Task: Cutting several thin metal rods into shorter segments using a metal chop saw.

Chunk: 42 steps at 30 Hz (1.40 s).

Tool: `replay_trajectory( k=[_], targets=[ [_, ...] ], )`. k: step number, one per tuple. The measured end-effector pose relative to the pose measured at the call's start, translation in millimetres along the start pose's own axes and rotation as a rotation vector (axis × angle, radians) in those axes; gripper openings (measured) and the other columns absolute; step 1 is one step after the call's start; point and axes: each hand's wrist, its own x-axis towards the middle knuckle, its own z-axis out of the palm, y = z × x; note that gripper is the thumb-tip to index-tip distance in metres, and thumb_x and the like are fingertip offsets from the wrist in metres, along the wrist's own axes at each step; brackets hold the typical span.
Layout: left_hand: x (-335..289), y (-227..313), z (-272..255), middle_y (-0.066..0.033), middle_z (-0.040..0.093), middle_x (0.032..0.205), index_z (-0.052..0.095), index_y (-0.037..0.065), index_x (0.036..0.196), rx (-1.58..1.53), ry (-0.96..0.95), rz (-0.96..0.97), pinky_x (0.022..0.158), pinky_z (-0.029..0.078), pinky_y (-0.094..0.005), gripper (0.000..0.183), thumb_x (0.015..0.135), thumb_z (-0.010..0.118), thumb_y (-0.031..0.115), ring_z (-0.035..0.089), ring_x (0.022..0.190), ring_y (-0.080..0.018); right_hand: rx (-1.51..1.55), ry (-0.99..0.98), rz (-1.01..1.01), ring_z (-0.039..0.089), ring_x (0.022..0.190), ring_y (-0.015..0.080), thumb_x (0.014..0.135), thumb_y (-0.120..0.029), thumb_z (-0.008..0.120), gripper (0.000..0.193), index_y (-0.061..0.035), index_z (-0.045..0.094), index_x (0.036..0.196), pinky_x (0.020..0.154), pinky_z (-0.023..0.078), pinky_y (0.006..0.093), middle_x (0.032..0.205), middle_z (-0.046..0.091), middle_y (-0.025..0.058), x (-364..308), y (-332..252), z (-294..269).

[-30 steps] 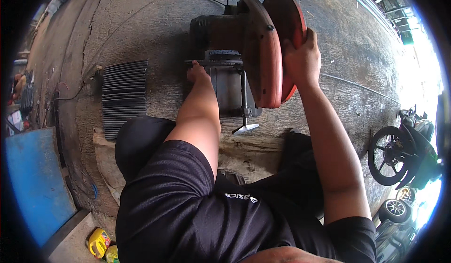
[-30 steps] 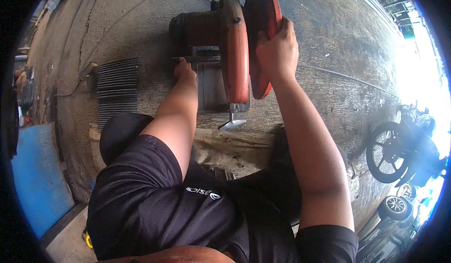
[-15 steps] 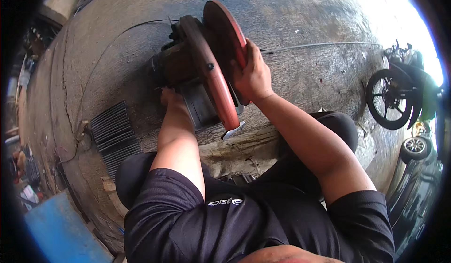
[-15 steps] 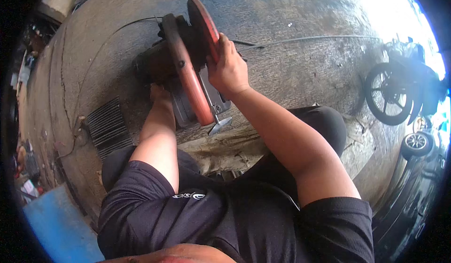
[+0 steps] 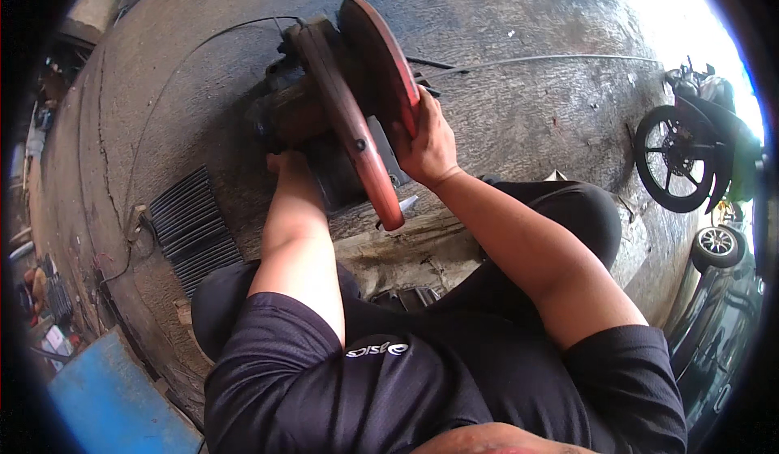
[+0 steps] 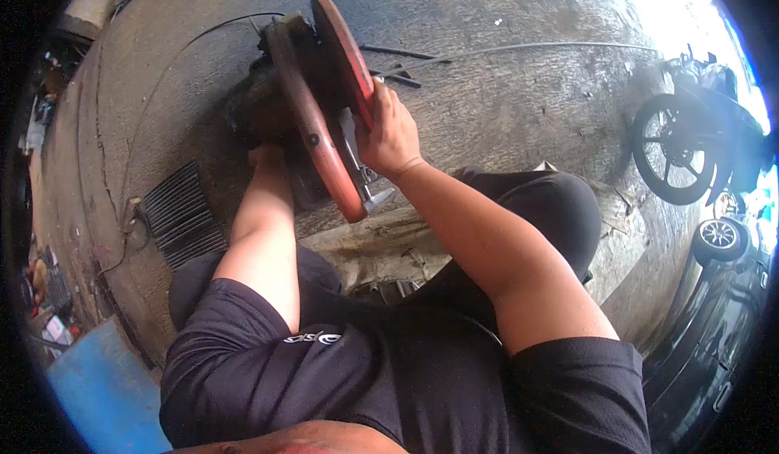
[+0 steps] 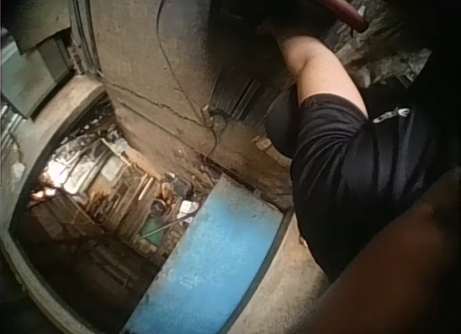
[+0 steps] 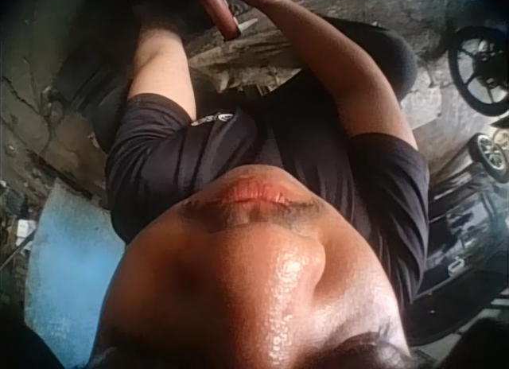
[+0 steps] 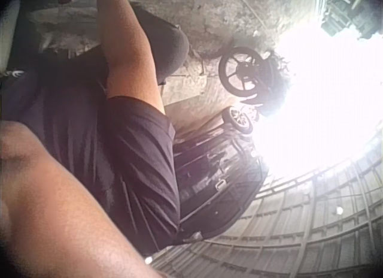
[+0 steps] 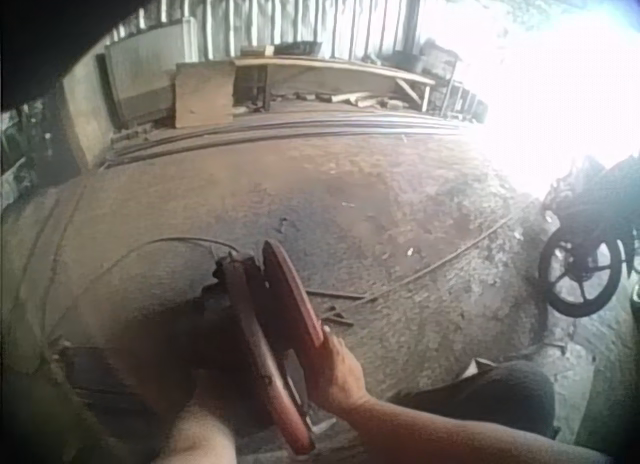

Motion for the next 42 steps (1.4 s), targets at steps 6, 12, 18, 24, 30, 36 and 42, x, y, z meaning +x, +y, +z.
replay_trajectory(
  k=[6,12,18,24,30,36,42],
  targets=[
    [-20,-3,-18,-0.0070,0.061,0.121,0.063,0.012,0.118,0.377,-0.061,0.152,0.077,0.051,-0.0472,0.033,0.090,0.058,0.029,0.059,0.108,-0.0262,0.050,-0.009,-0.021,0.055,0.102,0.0454,0.083,-0.016,0.062,0.066,0.0039,0.029,0.136,0.084,0.048,0.0460,0.118,0.050,0.0274,2,0,0],
    [-32,0,-31,-0.0046,0.058,0.127,0.063,0.016,0.122,0.530,-0.072,0.249,0.077,0.051,-0.0496,0.035,0.090,0.058,0.029,0.057,0.114,-0.0262,0.025,0.015,-0.025,0.055,0.102,0.0446,0.083,-0.015,0.063,0.066,0.0042,0.029,0.136,0.083,0.048,0.0456,0.117,0.051,0.0269,2,2,4],
    [-43,1,-38,-0.0040,0.057,0.132,0.061,0.019,0.125,0.540,-0.062,0.249,0.082,0.051,-0.0507,0.038,0.090,0.056,0.032,0.055,0.120,-0.0265,0.057,0.056,-0.058,0.056,0.101,0.0435,0.081,-0.015,0.064,0.064,0.0035,0.032,0.133,0.085,0.048,0.0458,0.115,0.051,0.0263,1,4,4],
    [-53,-4,-38,-0.0095,0.059,0.128,0.061,0.017,0.124,0.582,0.045,0.313,0.086,0.053,-0.0460,0.038,0.090,0.054,0.033,0.056,0.120,-0.0253,0.033,0.088,-0.089,0.056,0.093,0.0394,0.078,-0.012,0.063,0.061,0.0056,0.035,0.129,0.081,0.048,0.0431,0.104,0.052,0.0223,5,-4,-1],
    [-48,-15,-35,-0.0083,0.060,0.127,0.063,0.017,0.122,0.537,0.153,0.406,0.090,0.049,-0.0458,0.035,0.092,0.051,0.029,0.056,0.119,-0.0248,0.058,0.066,-0.050,0.055,0.103,0.0436,0.082,-0.017,0.062,0.061,0.0037,0.033,0.132,0.086,0.047,0.0462,0.116,0.051,0.0256,4,-5,-1],
    [-37,-27,-27,-0.0075,0.065,0.118,0.067,0.016,0.114,0.577,0.341,0.504,0.091,0.048,-0.0456,0.031,0.091,0.051,0.027,0.062,0.109,-0.0259,0.039,0.046,-0.023,0.054,0.105,0.0437,0.083,-0.019,0.062,0.060,0.0025,0.034,0.132,0.087,0.047,0.0460,0.118,0.051,0.0250,4,-6,-3],
    [-55,-27,-21,-0.0077,0.066,0.114,0.069,0.013,0.109,0.570,0.332,0.497,0.078,0.052,-0.0436,0.028,0.087,0.059,0.027,0.065,0.103,-0.0253,0.021,0.072,-0.016,0.055,0.104,0.0435,0.084,-0.020,0.062,0.060,-0.0001,0.034,0.133,0.086,0.048,0.0467,0.118,0.050,0.0237,4,-7,0]
  ],
)
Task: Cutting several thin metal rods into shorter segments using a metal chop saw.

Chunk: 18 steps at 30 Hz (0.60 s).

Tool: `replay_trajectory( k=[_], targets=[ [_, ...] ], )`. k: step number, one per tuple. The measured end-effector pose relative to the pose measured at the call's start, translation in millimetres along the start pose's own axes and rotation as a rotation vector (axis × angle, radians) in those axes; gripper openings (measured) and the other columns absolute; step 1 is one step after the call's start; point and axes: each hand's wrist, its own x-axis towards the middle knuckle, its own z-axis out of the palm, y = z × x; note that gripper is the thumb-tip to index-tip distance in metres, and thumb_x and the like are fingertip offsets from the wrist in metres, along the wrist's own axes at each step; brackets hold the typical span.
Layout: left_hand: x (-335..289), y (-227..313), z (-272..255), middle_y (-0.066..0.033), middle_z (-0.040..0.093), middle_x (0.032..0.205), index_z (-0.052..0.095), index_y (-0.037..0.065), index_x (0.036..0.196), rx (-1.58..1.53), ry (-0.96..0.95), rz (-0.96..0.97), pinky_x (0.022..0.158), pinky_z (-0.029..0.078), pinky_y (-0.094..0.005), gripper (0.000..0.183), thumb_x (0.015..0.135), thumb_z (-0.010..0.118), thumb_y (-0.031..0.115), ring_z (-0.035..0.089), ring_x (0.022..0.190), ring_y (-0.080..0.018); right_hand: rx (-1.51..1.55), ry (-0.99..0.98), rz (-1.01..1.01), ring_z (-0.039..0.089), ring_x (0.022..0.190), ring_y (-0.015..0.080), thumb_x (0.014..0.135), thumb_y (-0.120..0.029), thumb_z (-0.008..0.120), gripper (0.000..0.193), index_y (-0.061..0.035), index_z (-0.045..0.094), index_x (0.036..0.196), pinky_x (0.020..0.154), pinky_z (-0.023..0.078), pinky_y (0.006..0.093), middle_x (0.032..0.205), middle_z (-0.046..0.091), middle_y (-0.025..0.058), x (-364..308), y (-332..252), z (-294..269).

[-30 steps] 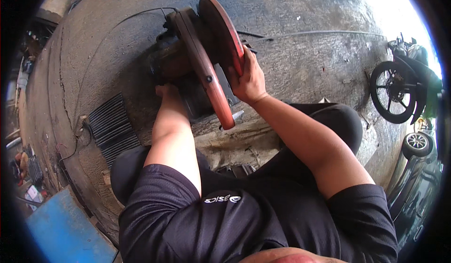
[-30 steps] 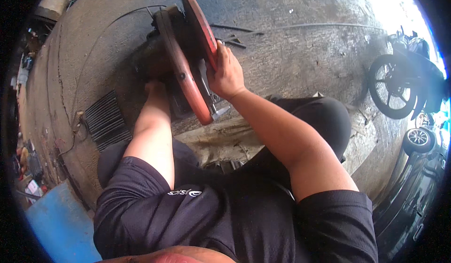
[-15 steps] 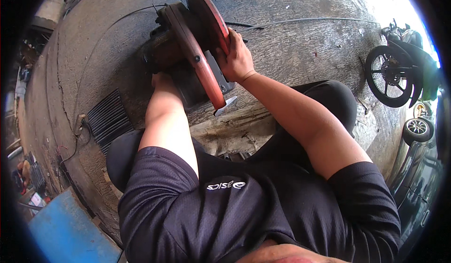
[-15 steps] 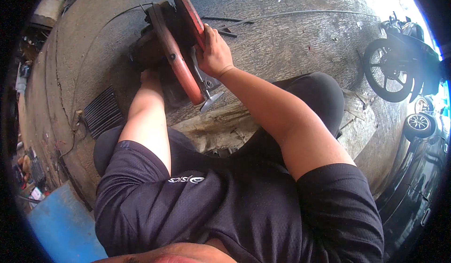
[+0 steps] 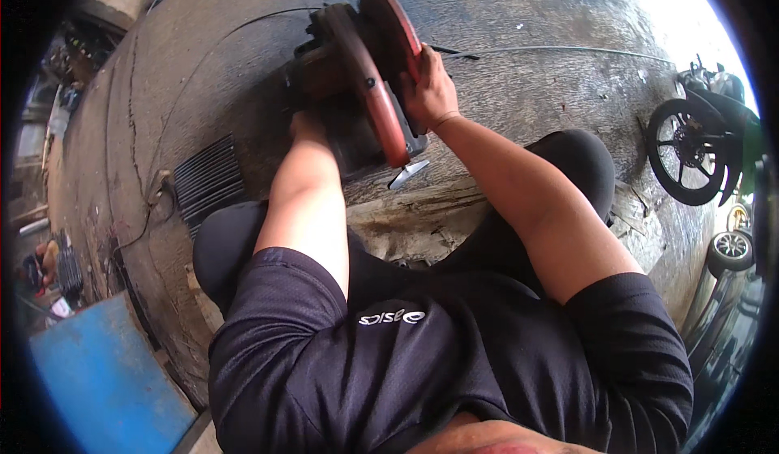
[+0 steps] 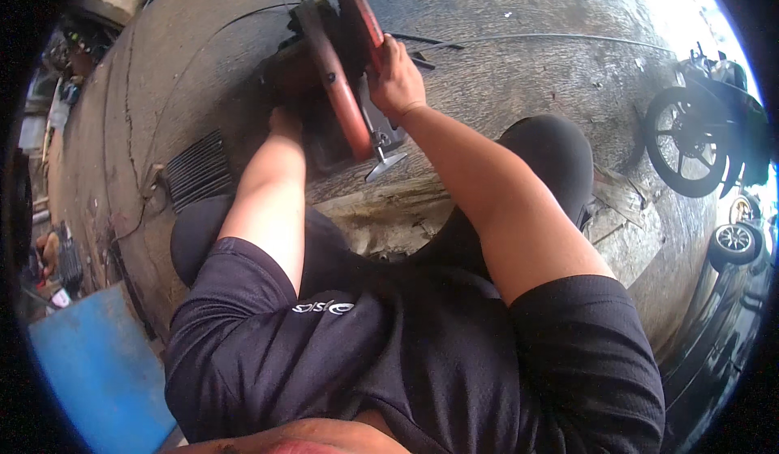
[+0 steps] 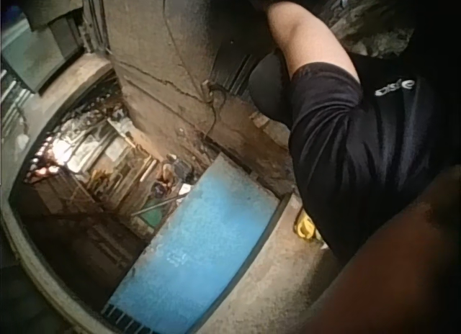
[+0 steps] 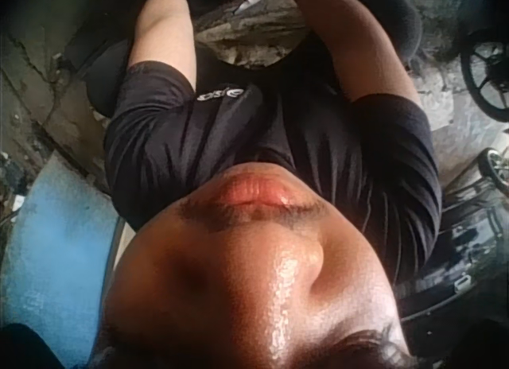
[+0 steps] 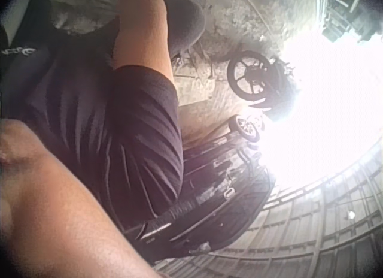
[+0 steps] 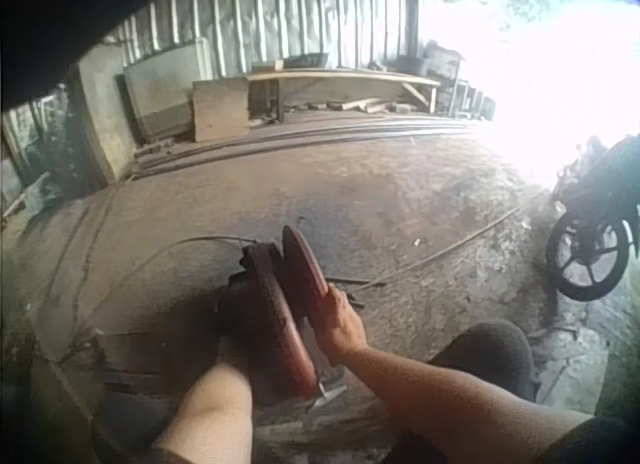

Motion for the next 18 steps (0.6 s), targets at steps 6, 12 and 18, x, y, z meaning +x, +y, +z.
replay_trajectory(
  k=[6,12,18],
  targets=[
    [-43,45,13,-0.0072,0.069,0.097,0.070,0.011,0.100,-0.185,0.302,-0.006,0.055,0.054,-0.0355,0.021,0.085,0.064,0.024,0.068,0.084,-0.0238,-0.003,0.010,0.001,0.055,0.102,0.0447,0.084,-0.020,0.061,0.057,-0.0025,0.034,0.131,0.083,0.049,0.0481,0.116,0.048,0.0245,-1,-1,0],
    [-59,74,8,-0.0100,0.061,0.075,0.058,0.007,0.087,-2.189,-0.016,-0.418,0.049,0.046,-0.0320,0.012,0.090,0.054,0.018,0.059,0.058,-0.0198,-0.010,-0.083,0.055,0.053,0.105,0.0463,0.088,-0.025,0.058,0.056,-0.0055,0.030,0.132,0.087,0.047,0.0497,0.120,0.046,0.0262,-1,-6,-7],
    [-72,66,4,-0.0110,0.065,0.084,0.060,0.006,0.099,-2.011,-0.069,-0.334,0.060,0.053,-0.0354,0.016,0.090,0.056,0.019,0.063,0.068,-0.0225,0.005,-0.290,0.171,0.049,0.114,0.0481,0.089,-0.025,0.057,0.060,-0.0057,0.024,0.135,0.093,0.045,0.0517,0.126,0.042,0.0277,4,-8,-23]
  ],
)
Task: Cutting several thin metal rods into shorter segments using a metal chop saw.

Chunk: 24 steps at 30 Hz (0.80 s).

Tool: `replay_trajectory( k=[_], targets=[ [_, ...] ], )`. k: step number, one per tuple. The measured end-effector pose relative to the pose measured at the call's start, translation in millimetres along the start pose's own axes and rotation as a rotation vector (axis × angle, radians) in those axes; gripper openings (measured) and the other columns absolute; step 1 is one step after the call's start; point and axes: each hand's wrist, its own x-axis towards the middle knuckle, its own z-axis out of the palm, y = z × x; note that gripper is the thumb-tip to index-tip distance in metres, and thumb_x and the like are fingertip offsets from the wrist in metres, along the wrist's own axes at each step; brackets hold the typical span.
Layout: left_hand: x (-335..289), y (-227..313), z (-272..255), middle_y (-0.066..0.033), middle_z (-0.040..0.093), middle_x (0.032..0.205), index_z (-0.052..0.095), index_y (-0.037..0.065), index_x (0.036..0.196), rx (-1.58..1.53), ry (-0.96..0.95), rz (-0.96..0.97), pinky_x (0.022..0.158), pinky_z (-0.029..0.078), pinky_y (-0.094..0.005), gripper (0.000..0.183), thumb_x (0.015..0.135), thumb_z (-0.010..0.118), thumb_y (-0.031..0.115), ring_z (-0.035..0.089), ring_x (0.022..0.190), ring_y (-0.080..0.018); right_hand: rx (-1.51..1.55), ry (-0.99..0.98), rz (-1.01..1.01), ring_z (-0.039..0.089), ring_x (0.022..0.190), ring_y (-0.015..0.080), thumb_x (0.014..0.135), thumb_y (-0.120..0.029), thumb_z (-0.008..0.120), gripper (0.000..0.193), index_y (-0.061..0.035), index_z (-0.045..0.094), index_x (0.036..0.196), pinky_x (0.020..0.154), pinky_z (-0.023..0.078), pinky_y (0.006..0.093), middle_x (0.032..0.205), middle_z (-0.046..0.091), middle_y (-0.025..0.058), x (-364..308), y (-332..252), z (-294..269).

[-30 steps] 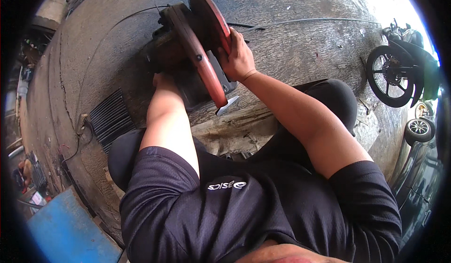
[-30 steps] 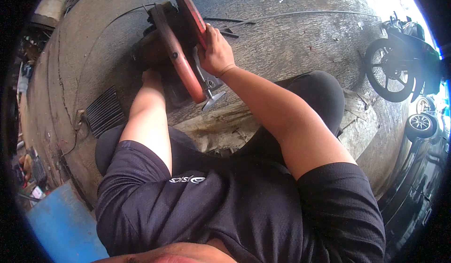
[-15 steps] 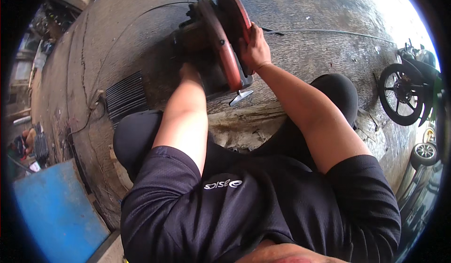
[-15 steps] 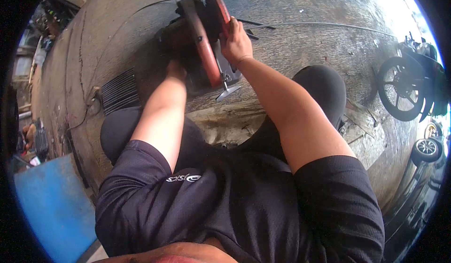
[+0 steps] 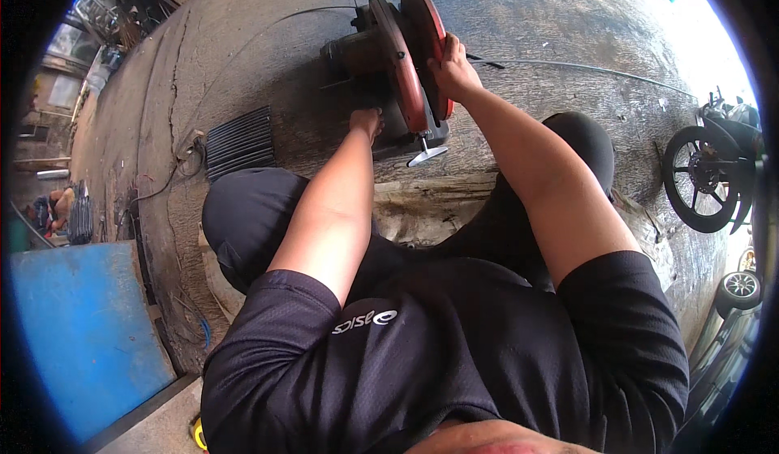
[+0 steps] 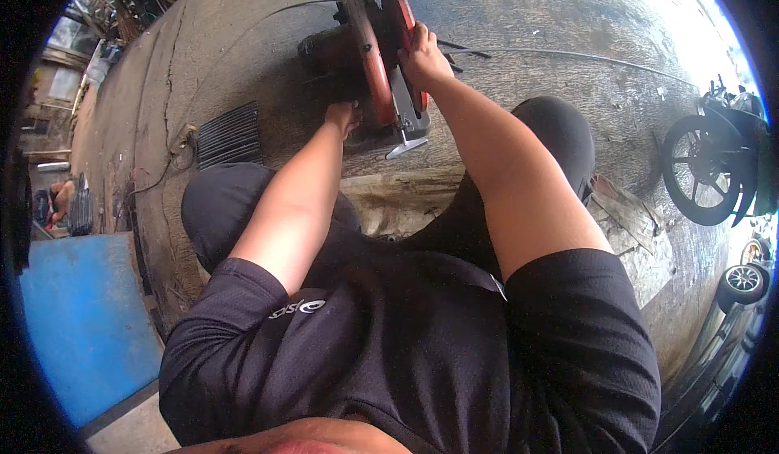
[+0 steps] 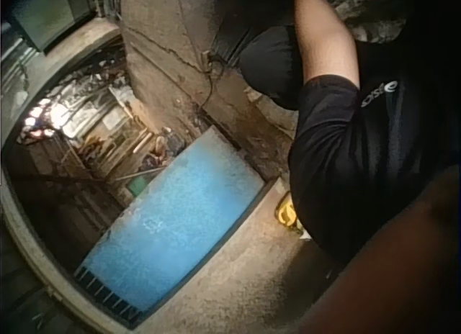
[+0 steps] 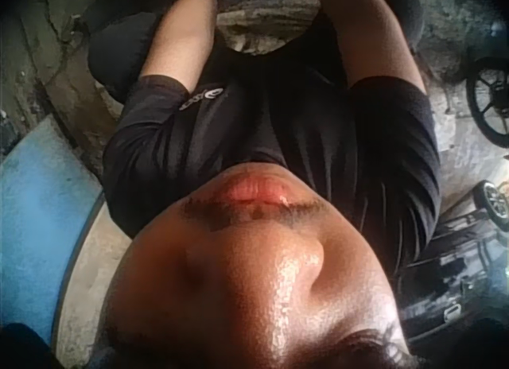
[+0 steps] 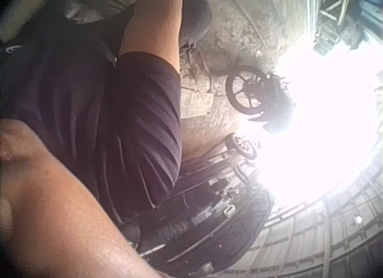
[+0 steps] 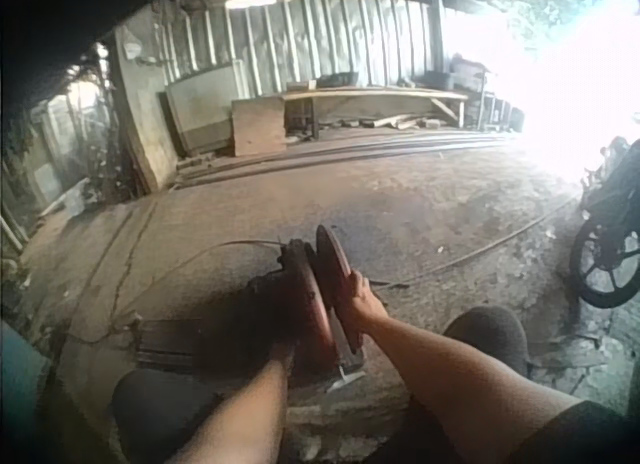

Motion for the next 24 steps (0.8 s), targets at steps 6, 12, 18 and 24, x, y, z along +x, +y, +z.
replay_trajectory(
  k=[6,12,18,24],
  targets=[
    [-16,8,4,-0.0093,0.067,0.087,0.061,0.008,0.104,0.079,0.003,0.038,0.069,0.053,-0.0378,0.020,0.090,0.056,0.022,0.064,0.075,-0.0224,0.022,-0.112,-0.028,0.042,0.122,0.0493,0.088,-0.025,0.059,0.070,-0.0056,0.016,0.140,0.101,0.039,0.0504,0.133,0.036,0.0305,6,6,-5],
    [-28,11,0,-0.0060,0.067,0.087,0.062,0.012,0.100,0.147,0.004,0.020,0.073,0.051,-0.0381,0.017,0.092,0.053,0.024,0.063,0.076,-0.0201,0.012,-0.211,0.040,0.038,0.124,0.0507,0.087,-0.024,0.061,0.076,-0.0043,0.011,0.141,0.104,0.036,0.0502,0.133,0.034,0.0341,10,6,-7],
    [-32,8,0,-0.0027,0.063,0.075,0.062,0.012,0.087,0.065,0.024,0.018,0.056,0.044,-0.0325,0.013,0.091,0.052,0.019,0.059,0.065,-0.0165,0.011,-0.204,0.071,0.041,0.122,0.0520,0.088,-0.024,0.059,0.074,-0.0068,0.010,0.141,0.102,0.038,0.0515,0.133,0.033,0.0345,9,2,-7],
    [-27,2,0,-0.0035,0.065,0.083,0.062,0.016,0.094,0.101,-0.025,0.022,0.070,0.048,-0.0371,0.015,0.092,0.048,0.023,0.061,0.074,-0.0187,-0.003,-0.192,0.047,0.043,0.119,0.0537,0.089,-0.023,0.056,0.073,-0.0095,0.008,0.142,0.100,0.040,0.0532,0.133,0.032,0.0355,9,3,-5]
  ],
)
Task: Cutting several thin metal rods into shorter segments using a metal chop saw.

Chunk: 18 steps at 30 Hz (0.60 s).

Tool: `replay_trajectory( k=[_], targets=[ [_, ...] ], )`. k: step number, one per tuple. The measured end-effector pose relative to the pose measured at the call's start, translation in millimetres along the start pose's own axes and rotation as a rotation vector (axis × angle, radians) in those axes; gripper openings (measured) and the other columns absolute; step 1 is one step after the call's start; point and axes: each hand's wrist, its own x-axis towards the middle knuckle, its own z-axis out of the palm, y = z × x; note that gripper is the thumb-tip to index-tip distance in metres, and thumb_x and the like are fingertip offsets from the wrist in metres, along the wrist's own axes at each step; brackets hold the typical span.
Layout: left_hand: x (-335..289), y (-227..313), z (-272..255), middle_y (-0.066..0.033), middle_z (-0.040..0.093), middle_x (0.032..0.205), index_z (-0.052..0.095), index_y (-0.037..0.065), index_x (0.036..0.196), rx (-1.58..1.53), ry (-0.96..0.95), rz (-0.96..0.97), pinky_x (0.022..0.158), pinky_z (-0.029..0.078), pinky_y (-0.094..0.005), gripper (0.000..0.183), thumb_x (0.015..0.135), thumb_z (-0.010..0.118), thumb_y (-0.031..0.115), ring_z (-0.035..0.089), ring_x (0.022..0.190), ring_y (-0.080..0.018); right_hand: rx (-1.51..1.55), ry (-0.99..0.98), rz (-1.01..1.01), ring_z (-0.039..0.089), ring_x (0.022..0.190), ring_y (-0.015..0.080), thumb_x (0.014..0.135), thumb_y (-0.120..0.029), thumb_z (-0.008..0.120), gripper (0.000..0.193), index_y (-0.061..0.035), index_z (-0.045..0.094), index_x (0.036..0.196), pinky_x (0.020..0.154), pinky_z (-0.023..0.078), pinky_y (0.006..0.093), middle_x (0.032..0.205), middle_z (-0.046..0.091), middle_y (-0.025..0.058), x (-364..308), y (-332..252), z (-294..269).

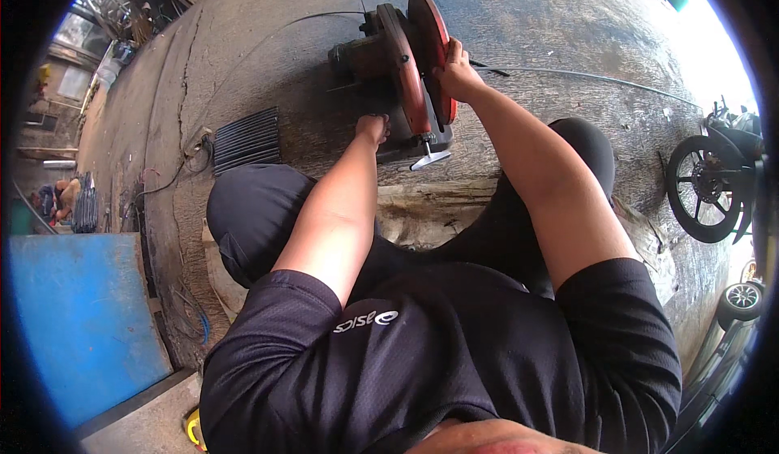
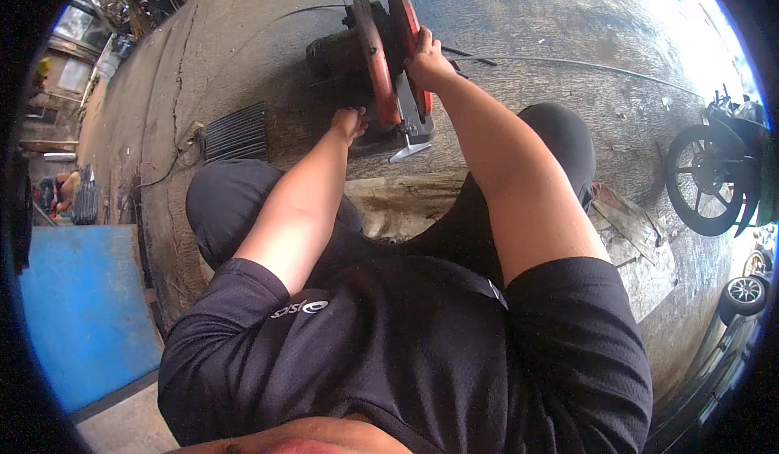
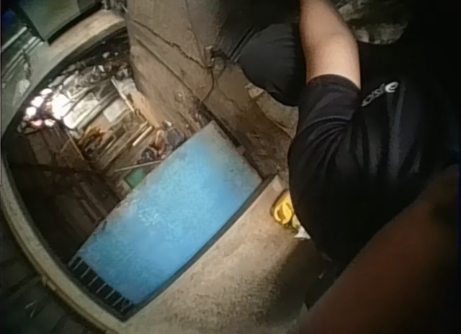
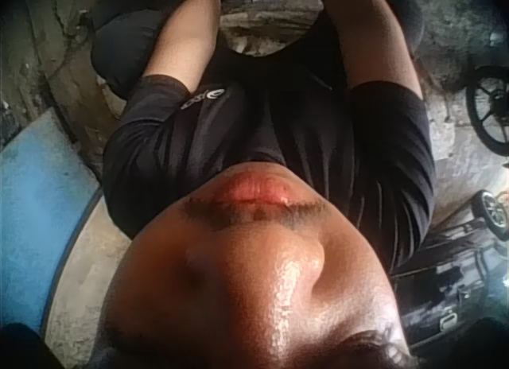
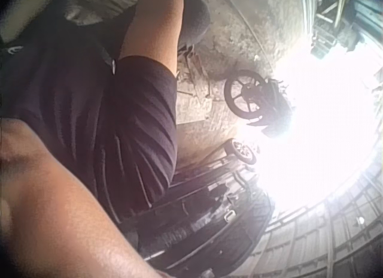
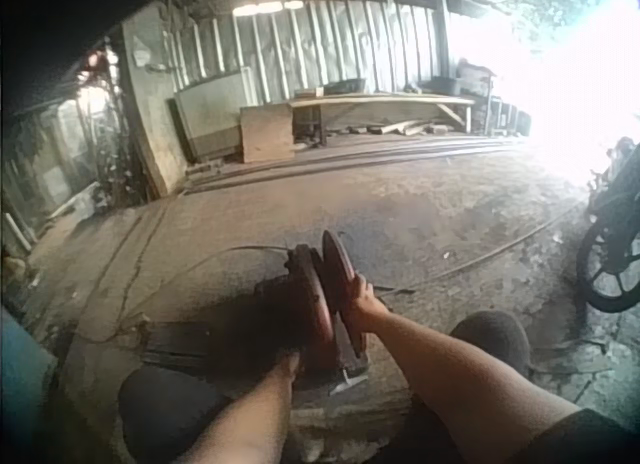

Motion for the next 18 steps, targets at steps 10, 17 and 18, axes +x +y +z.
replay_trajectory(
  k=[10,17,18],
  targets=[
    [20,-21,-5,-0.0055,0.063,0.083,0.061,0.014,0.092,-0.573,0.176,0.012,0.062,0.048,-0.0349,0.013,0.090,0.053,0.023,0.059,0.072,-0.0195,0.045,-0.010,0.046,0.036,0.127,0.0490,0.088,-0.023,0.059,0.078,-0.0068,0.007,0.144,0.105,0.036,0.0486,0.139,0.029,0.0309,-3,-2,-2],
    [41,6,-18,-0.0081,0.063,0.105,0.065,0.014,0.105,1.043,0.396,0.107,0.073,0.052,-0.0359,0.021,0.090,0.055,0.025,0.061,0.095,-0.0216,-0.057,0.174,-0.265,0.044,0.119,0.0501,0.088,-0.022,0.057,0.074,-0.0066,0.010,0.144,0.100,0.041,0.0510,0.133,0.035,0.0296,-3,6,7],
    [46,13,-22,-0.0084,0.063,0.108,0.066,0.014,0.106,1.207,0.357,0.104,0.074,0.053,-0.0361,0.023,0.090,0.055,0.026,0.061,0.098,-0.0219,0.013,0.109,-0.145,0.039,0.125,0.0461,0.088,-0.018,0.058,0.074,-0.0032,0.011,0.144,0.104,0.037,0.0468,0.137,0.032,0.0291,-3,4,6]
  ],
)
